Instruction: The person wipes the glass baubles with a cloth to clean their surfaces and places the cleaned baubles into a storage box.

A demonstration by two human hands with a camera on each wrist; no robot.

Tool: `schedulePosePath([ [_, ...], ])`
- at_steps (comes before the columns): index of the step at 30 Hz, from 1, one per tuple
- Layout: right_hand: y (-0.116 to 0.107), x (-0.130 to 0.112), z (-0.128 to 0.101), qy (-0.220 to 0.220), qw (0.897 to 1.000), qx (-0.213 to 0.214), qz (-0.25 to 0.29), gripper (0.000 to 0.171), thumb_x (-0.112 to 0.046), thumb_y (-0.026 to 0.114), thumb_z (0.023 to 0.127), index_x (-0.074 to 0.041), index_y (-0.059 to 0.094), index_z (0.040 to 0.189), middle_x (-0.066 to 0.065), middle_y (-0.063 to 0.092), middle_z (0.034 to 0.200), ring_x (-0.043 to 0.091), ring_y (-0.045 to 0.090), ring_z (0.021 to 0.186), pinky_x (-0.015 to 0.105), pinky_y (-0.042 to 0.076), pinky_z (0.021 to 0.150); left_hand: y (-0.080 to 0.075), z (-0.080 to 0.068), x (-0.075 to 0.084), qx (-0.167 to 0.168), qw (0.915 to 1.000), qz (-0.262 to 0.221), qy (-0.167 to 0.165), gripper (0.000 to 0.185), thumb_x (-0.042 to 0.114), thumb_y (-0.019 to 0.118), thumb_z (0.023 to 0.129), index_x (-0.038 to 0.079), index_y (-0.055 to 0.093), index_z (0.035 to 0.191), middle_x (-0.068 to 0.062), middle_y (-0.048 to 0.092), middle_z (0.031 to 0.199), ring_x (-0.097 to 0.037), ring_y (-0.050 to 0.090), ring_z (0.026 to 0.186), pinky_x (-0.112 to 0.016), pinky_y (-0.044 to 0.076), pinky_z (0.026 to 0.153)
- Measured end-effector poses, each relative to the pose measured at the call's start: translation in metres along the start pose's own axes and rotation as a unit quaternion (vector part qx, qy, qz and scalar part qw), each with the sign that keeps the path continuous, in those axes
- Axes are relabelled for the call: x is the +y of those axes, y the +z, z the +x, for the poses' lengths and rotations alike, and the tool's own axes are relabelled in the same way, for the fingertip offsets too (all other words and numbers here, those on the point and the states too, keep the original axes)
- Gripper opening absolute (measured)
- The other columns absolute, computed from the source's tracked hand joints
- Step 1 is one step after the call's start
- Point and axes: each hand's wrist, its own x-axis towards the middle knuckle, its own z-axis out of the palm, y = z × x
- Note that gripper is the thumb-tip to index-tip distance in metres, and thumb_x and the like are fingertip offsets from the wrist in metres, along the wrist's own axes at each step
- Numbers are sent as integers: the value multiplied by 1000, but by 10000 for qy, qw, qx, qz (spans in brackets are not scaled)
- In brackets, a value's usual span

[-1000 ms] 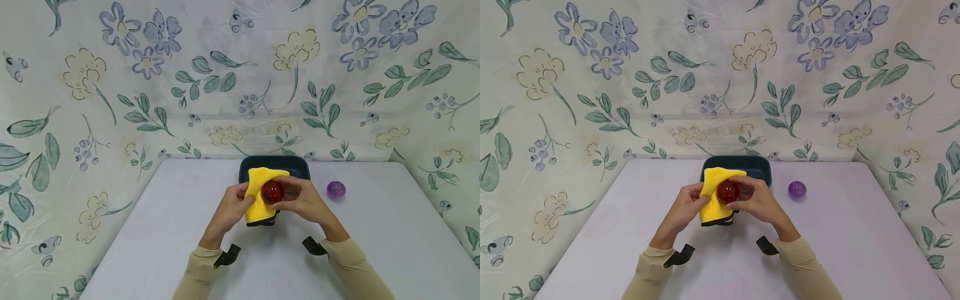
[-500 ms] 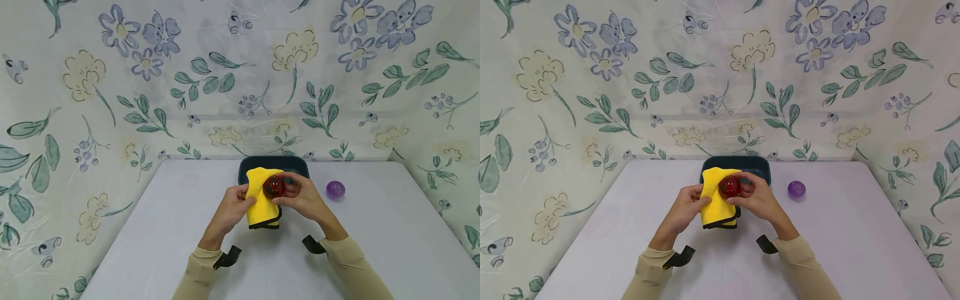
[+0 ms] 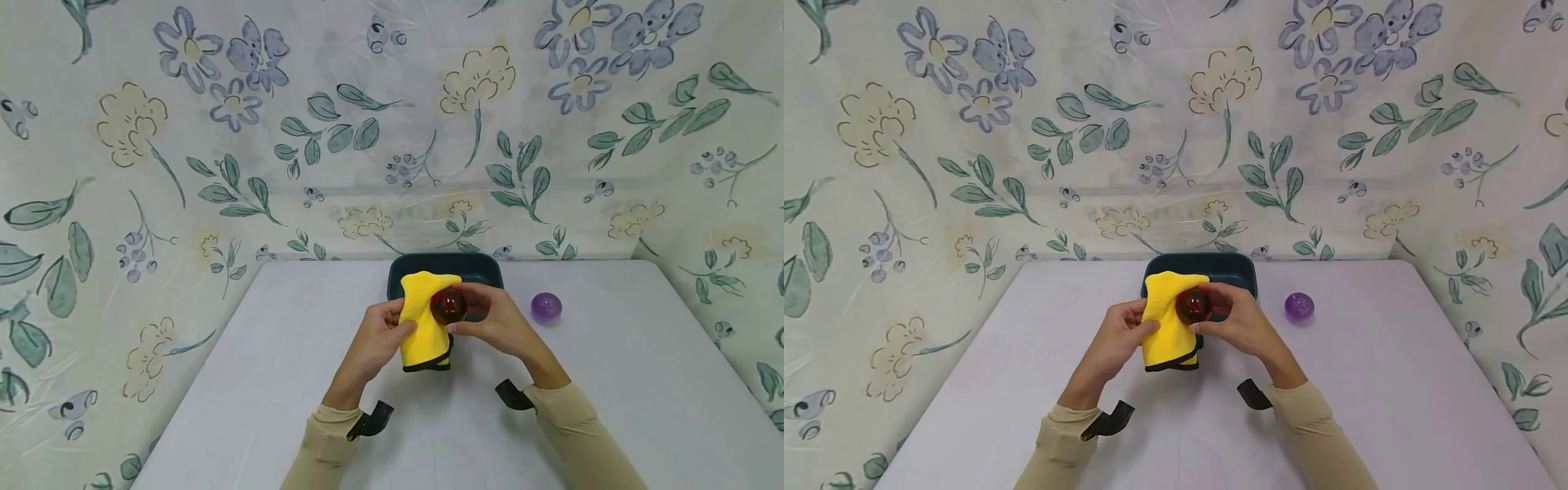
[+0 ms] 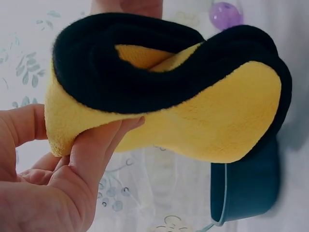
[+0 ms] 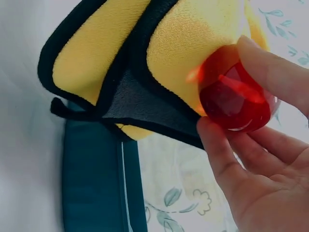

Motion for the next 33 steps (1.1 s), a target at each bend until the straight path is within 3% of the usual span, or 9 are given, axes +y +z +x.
schedulePosePath([
  [7, 1, 1, 0, 290, 9995, -62, 135, 69, -9, 88, 80, 3, 57, 140, 24, 62, 141, 42, 68, 123, 49, 58, 100, 0, -2, 3, 122, 9999, 29, 83, 46, 0, 59, 98, -5, 55, 144, -22, 69, 132, -33, 73, 112, -48, 59, 101],
  [16, 4, 1, 1, 267, 9991, -300, 148, 68, -1, 85, 80, 3, 55, 141, 24, 60, 140, 41, 71, 115, 39, 62, 93, 1, -4, 4, 189, 9991, -50, 387, 47, 0, 59, 98, -3, 55, 145, -22, 69, 133, -34, 72, 111, -49, 59, 100],
  [21, 7, 2, 0, 172, 9989, -432, -80, 66, -1, 84, 80, 0, 56, 140, 20, 61, 137, 35, 72, 111, 39, 62, 95, 2, -4, 2, 352, 9976, 47, 594, 45, 2, 60, 99, -1, 57, 144, -21, 70, 131, -32, 72, 107, -49, 61, 98],
  [28, 10, 2, 0, -74, 9971, -389, -655, 62, -8, 86, 76, -5, 64, 134, 10, 71, 126, 25, 67, 107, 46, 60, 97, 0, -4, 2, 416, 9971, 112, 624, 44, 2, 60, 99, -1, 58, 143, -21, 71, 129, -30, 72, 102, -48, 62, 95],
  [33, 11, 1, 0, -126, 9972, -512, -522, 61, -7, 86, 76, -8, 66, 133, 5, 72, 121, 20, 68, 100, 44, 61, 96, -1, -3, 2, 428, 9967, 222, 646, 43, 3, 60, 99, 0, 60, 142, -20, 72, 126, -28, 71, 97, -46, 63, 92],
])
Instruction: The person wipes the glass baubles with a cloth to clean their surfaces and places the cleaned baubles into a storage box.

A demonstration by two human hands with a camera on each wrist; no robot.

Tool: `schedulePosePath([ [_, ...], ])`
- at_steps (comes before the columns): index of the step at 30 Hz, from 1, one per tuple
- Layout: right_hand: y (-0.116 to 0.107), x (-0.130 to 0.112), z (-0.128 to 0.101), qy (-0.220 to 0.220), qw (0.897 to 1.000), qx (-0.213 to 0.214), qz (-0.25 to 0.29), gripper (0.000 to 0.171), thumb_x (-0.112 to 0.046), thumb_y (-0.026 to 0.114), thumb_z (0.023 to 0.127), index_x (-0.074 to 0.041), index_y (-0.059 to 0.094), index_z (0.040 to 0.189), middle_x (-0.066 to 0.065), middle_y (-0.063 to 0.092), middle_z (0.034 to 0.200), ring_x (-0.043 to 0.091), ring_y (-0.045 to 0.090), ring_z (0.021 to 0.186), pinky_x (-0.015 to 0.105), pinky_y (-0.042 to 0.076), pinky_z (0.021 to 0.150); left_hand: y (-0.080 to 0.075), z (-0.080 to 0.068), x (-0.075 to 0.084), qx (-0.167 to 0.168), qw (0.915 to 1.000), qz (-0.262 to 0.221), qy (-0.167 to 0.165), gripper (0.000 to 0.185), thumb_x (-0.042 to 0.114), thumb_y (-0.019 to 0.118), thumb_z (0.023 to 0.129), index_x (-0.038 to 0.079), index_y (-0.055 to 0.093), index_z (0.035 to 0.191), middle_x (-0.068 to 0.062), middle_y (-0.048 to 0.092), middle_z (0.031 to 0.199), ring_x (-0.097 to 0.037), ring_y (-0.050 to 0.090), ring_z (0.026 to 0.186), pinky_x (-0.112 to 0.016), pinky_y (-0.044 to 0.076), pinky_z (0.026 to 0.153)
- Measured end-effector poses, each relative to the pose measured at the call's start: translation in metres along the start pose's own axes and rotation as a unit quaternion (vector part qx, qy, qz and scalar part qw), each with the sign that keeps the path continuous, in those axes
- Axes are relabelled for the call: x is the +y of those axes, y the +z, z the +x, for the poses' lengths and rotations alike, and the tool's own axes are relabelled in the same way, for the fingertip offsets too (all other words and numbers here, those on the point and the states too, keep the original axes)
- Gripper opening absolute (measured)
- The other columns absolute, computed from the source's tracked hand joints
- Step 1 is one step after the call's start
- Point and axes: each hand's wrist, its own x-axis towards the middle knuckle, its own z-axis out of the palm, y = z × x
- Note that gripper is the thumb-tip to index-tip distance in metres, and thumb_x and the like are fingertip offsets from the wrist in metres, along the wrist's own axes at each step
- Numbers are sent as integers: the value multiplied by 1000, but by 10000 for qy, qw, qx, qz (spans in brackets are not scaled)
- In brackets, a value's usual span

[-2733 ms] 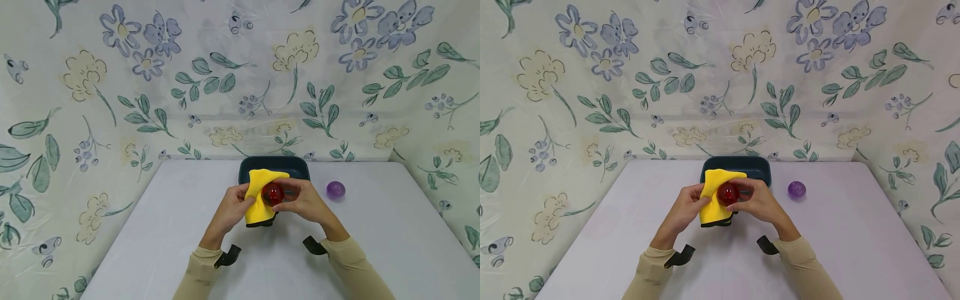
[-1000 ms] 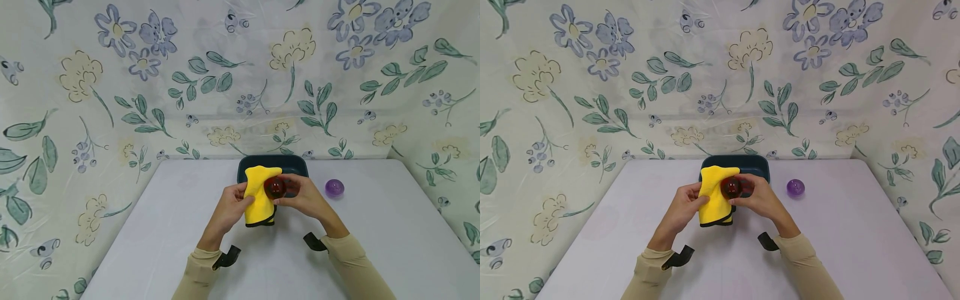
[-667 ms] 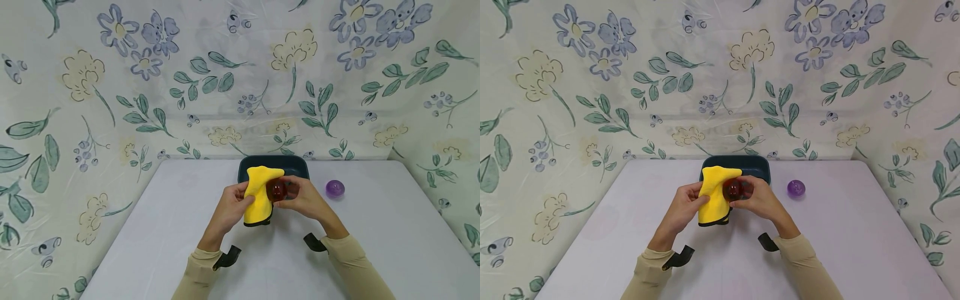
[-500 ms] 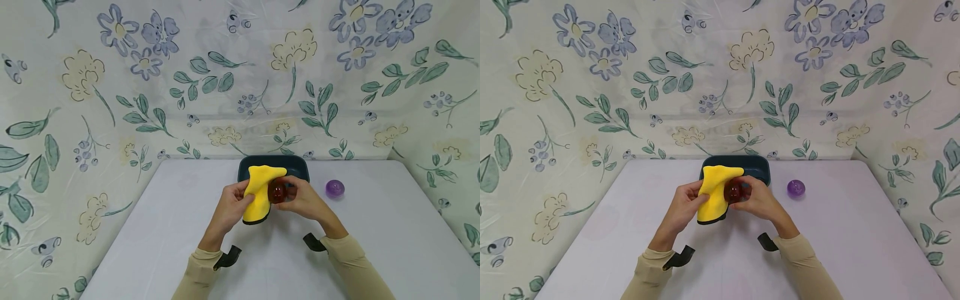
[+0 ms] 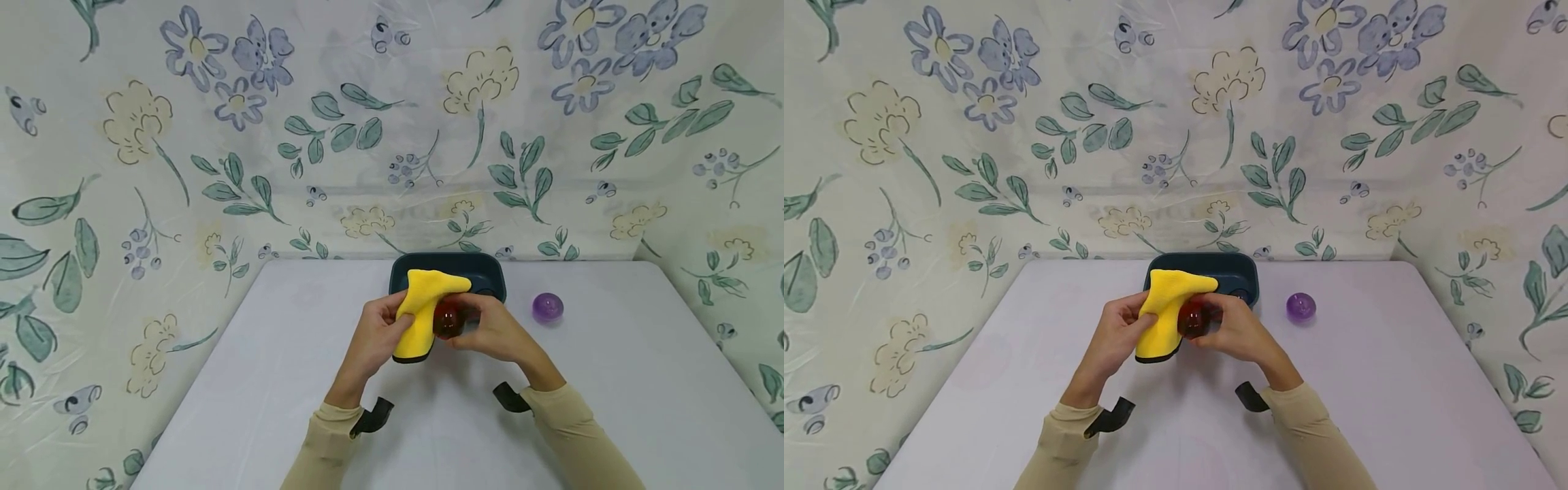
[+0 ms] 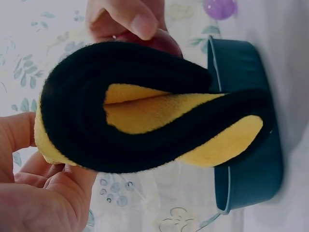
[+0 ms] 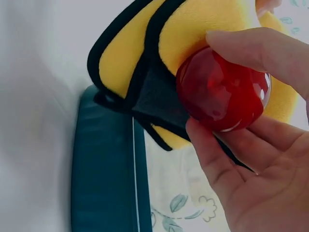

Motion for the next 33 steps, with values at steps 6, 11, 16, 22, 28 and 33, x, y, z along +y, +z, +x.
schedulePosePath([
  [6, 1, -3, 0, -139, 9984, -268, 477, 62, -4, 86, 78, -8, 65, 136, 7, 71, 126, 22, 70, 106, 41, 60, 100, -1, 1, -2, 93, 9997, 210, 8, 42, 5, 61, 99, 0, 61, 141, -19, 73, 125, -25, 71, 92, -43, 64, 89],
  [11, 1, -5, -1, -188, 9965, -247, 771, 61, -5, 87, 79, -7, 65, 136, 9, 70, 133, 27, 69, 118, 40, 59, 103, -1, 1, -3, 104, 9994, 338, 4, 41, 4, 60, 99, 0, 62, 140, -19, 73, 124, -23, 70, 89, -42, 64, 88],
  [16, -1, -10, -3, -273, 9937, -51, 1083, 61, -6, 87, 80, -5, 64, 137, 13, 68, 136, 33, 67, 125, 37, 58, 102, 0, 1, -2, 48, 9990, 445, 50, 40, 3, 59, 99, 0, 62, 139, -19, 73, 123, -22, 69, 89, -43, 64, 89],
  [22, -1, -12, -2, -228, 9917, 304, 1228, 62, -7, 87, 81, -6, 62, 138, 14, 63, 139, 36, 65, 127, 40, 57, 103, 1, 0, -2, -88, 9987, 501, 23, 38, 3, 59, 99, -1, 64, 136, -18, 74, 120, -21, 70, 89, -42, 64, 89],
  [28, -1, -12, -2, -213, 9908, 668, 1159, 61, -5, 86, 81, -5, 62, 138, 16, 62, 137, 39, 68, 124, 42, 59, 99, 1, -1, -2, -171, 9987, 454, -137, 37, 3, 59, 98, -2, 65, 134, -18, 75, 118, -23, 73, 92, -40, 65, 89],
  [33, -1, -9, -1, -286, 9895, 834, 1148, 63, -3, 85, 82, -4, 61, 139, 19, 63, 135, 40, 69, 121, 36, 61, 95, 2, -2, 0, -233, 9987, 415, -204, 36, 3, 60, 97, -3, 65, 132, -19, 75, 117, -23, 74, 93, -40, 64, 90],
])
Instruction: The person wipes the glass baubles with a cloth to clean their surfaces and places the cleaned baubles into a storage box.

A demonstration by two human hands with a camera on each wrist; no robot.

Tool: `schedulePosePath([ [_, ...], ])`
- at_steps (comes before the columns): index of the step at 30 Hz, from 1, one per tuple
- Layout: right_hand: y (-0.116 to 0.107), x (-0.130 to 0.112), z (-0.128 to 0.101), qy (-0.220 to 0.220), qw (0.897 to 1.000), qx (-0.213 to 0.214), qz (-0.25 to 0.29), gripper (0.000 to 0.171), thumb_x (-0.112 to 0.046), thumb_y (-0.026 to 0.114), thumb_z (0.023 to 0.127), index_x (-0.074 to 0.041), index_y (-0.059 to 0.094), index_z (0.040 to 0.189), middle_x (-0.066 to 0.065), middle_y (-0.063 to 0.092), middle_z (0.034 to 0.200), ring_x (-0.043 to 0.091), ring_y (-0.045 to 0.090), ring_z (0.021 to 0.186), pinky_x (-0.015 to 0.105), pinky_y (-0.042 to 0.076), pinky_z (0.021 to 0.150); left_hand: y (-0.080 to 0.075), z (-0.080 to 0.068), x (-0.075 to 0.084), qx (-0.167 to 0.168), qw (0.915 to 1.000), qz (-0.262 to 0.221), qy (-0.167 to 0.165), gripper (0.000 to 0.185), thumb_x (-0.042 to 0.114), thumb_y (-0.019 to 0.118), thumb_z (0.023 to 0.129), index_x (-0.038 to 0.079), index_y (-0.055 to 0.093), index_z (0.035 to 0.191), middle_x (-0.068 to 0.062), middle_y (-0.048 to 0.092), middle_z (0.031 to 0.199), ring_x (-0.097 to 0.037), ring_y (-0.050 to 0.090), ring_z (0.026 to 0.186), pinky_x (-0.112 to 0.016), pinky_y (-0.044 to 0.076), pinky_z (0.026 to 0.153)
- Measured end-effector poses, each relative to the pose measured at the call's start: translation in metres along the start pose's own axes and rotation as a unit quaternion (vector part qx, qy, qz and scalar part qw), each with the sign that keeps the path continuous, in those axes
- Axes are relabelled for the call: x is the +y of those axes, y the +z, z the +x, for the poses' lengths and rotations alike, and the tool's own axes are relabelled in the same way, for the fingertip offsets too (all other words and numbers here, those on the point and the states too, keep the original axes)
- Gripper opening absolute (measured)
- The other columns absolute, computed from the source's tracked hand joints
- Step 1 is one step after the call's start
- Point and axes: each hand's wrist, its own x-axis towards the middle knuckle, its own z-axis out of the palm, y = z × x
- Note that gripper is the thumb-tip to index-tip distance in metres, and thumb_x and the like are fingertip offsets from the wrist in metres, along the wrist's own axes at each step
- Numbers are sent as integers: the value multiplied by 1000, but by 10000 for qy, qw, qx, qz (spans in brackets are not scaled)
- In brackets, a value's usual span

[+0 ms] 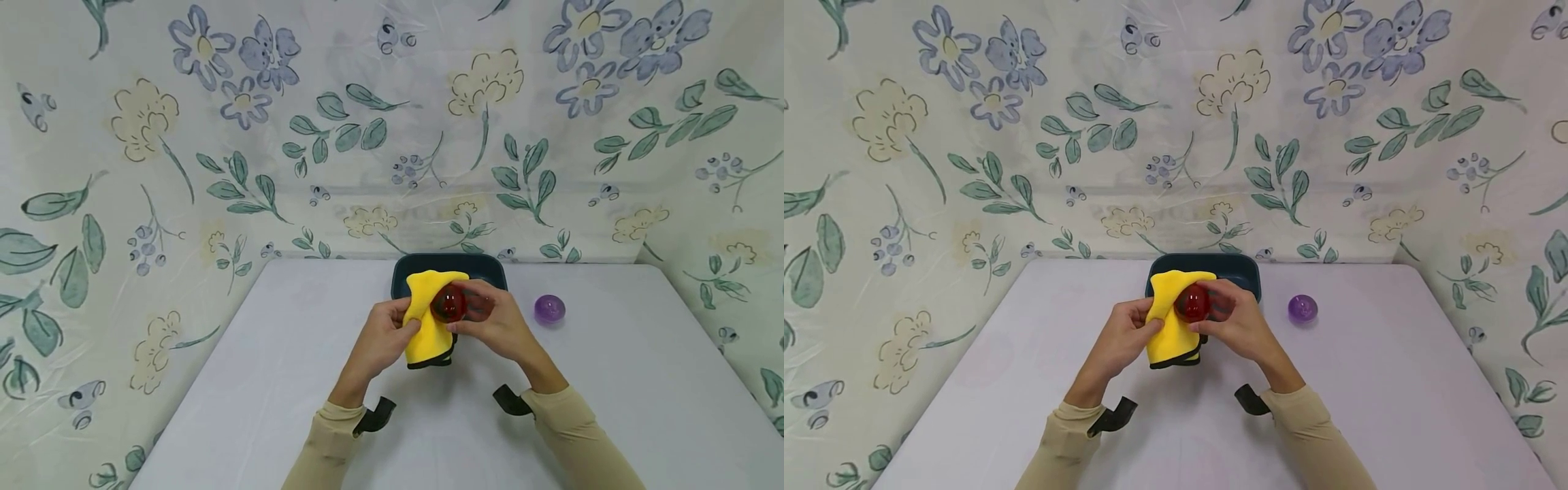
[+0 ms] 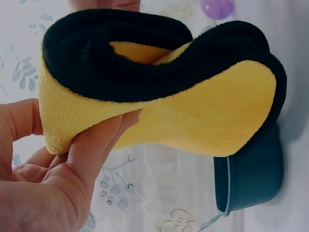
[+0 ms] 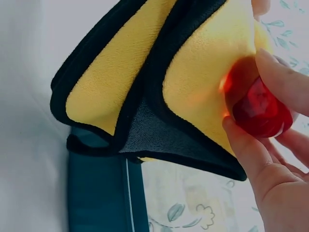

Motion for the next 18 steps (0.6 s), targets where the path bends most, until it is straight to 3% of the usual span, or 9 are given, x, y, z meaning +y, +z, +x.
schedulePosePath([
  [10, -1, 4, 1, -84, 9996, 261, 22, 65, 0, 85, 81, -3, 61, 141, 20, 65, 135, 39, 70, 121, 33, 60, 96, 2, -1, 2, -125, 9999, -47, -85, 34, 2, 59, 96, -3, 66, 128, -19, 76, 114, -21, 73, 91, -41, 64, 92],
  [18, -5, 7, 3, 19, 9987, 232, -449, 68, -7, 85, 83, -5, 58, 145, 17, 66, 139, 35, 66, 125, 50, 55, 106, 3, -1, 3, -136, 9998, -81, -134, 34, 1, 59, 96, -4, 66, 129, -19, 77, 114, -21, 72, 91, -41, 64, 92],
])
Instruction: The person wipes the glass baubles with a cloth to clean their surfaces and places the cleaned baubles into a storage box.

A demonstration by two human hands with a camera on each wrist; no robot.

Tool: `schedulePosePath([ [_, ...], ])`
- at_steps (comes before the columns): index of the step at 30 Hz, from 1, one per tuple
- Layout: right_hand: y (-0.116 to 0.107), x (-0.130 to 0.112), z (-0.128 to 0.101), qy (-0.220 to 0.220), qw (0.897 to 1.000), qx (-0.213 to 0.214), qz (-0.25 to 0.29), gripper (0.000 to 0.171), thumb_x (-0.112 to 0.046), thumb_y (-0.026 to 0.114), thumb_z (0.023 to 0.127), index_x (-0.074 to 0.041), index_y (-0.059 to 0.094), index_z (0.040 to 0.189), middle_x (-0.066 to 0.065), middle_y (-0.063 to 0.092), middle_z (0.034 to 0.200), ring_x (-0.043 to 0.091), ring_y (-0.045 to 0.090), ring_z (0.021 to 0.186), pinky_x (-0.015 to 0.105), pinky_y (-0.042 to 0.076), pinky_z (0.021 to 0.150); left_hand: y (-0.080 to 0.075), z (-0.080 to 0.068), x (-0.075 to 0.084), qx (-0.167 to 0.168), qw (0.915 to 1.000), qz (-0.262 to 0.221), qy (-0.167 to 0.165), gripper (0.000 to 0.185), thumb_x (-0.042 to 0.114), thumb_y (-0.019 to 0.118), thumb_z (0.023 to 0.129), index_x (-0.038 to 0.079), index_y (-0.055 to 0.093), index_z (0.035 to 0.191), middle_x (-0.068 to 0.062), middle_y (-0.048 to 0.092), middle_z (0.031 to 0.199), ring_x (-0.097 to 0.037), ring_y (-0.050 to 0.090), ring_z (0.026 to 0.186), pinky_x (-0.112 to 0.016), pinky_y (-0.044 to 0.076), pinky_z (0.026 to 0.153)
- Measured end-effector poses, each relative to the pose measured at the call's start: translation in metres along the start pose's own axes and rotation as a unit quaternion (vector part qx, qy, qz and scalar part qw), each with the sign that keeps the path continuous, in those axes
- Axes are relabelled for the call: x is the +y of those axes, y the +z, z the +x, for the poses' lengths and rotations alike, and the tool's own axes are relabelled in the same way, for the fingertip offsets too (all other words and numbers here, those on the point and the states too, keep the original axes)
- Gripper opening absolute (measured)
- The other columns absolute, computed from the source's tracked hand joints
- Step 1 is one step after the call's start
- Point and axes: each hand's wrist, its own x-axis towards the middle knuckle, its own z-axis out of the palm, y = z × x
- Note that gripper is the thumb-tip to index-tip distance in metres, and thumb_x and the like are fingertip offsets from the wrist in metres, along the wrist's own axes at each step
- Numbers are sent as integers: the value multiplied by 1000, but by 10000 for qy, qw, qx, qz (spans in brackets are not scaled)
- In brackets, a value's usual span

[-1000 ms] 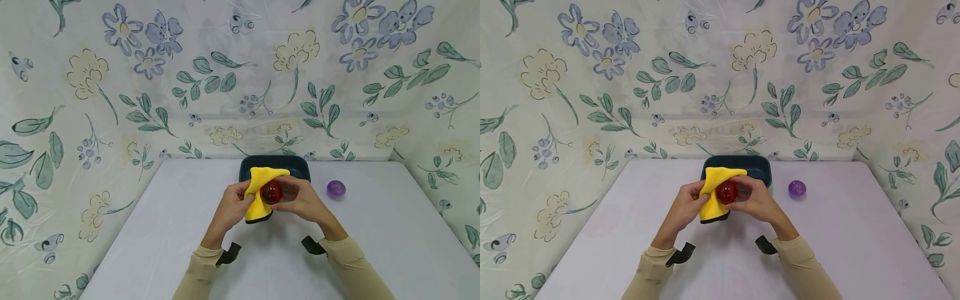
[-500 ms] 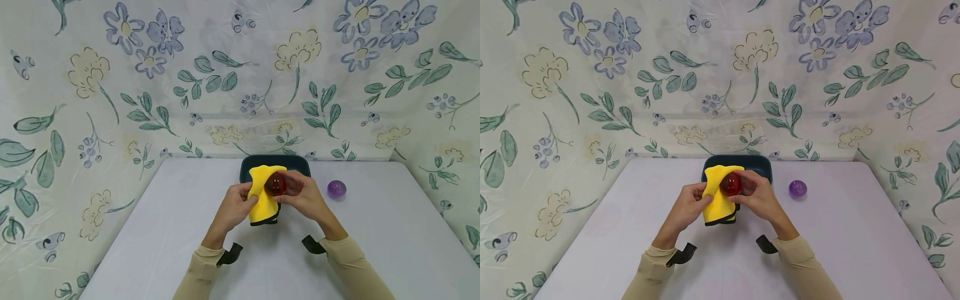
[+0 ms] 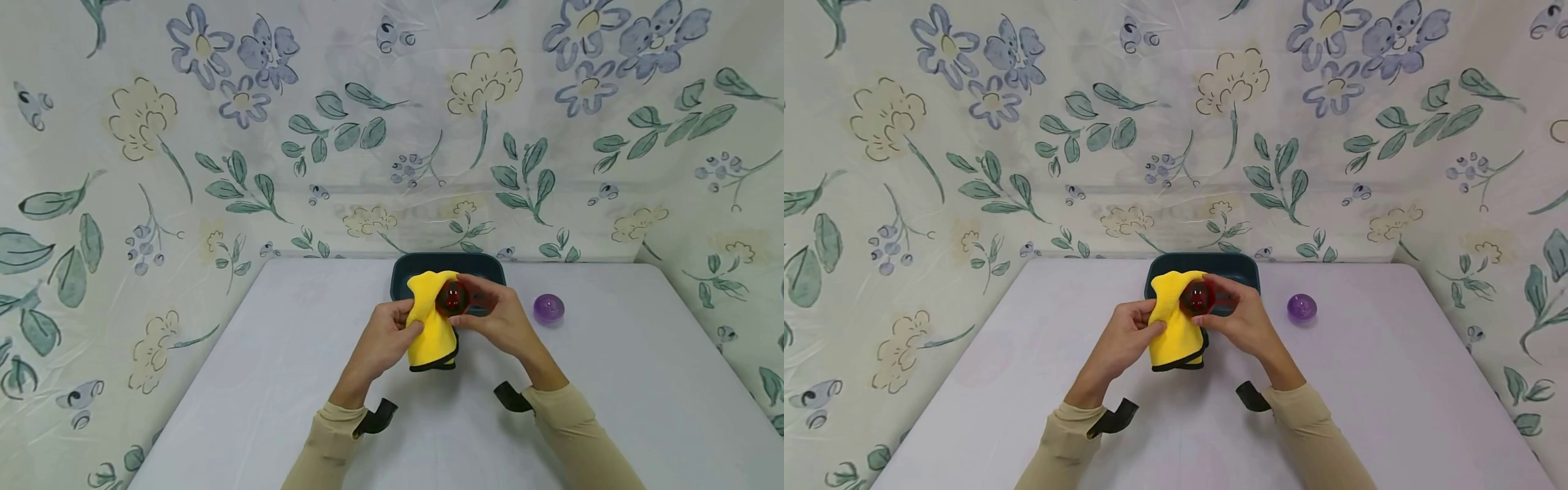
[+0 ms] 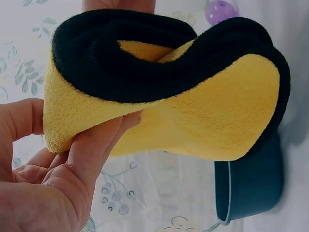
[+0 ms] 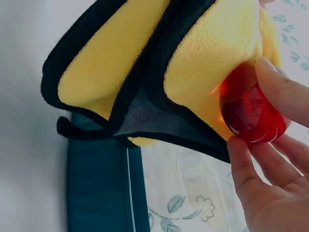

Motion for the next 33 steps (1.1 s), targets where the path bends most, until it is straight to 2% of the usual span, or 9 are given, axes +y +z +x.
schedulePosePath([
  [8, -3, 2, 1, 259, 9992, -209, 202, 65, -7, 84, 84, 0, 58, 143, 20, 65, 140, 37, 67, 127, 43, 53, 107, 1, -2, 2, -20, 10000, -49, 2, 37, 1, 59, 95, -4, 65, 131, -20, 76, 118, -22, 73, 94, -42, 63, 94],
  [17, -5, 4, 0, 611, 9976, -330, -14, 67, -11, 85, 84, 2, 57, 143, 23, 63, 141, 41, 67, 125, 43, 57, 99, 2, -4, 5, 7, 10000, -75, 32, 41, 1, 60, 96, -4, 62, 136, -21, 74, 124, -28, 74, 103, -46, 62, 96],
  [24, -9, 7, 0, 708, 9945, -725, 273, 73, -5, 84, 84, 4, 50, 148, 27, 58, 146, 43, 69, 120, 38, 61, 94, 5, -4, 8, 97, 9998, -115, 106, 44, 1, 61, 97, -3, 59, 140, -21, 72, 127, -32, 74, 108, -49, 60, 99],
  [30, -10, 9, 0, 701, 9939, -845, 74, 71, -3, 84, 82, 4, 53, 145, 27, 60, 142, 40, 74, 110, 38, 63, 90, 6, -4, 7, 163, 9995, -186, 186, 45, 1, 60, 97, -3, 57, 142, -22, 71, 130, -34, 73, 110, -50, 60, 99],
  [33, -10, 10, 0, 579, 9946, -857, -10, 68, -5, 85, 81, 1, 57, 142, 23, 65, 137, 34, 75, 107, 36, 63, 92, 6, -3, 5, 200, 9993, -256, 203, 46, 1, 60, 98, -4, 56, 143, -22, 70, 132, -35, 73, 111, -50, 60, 98],
])
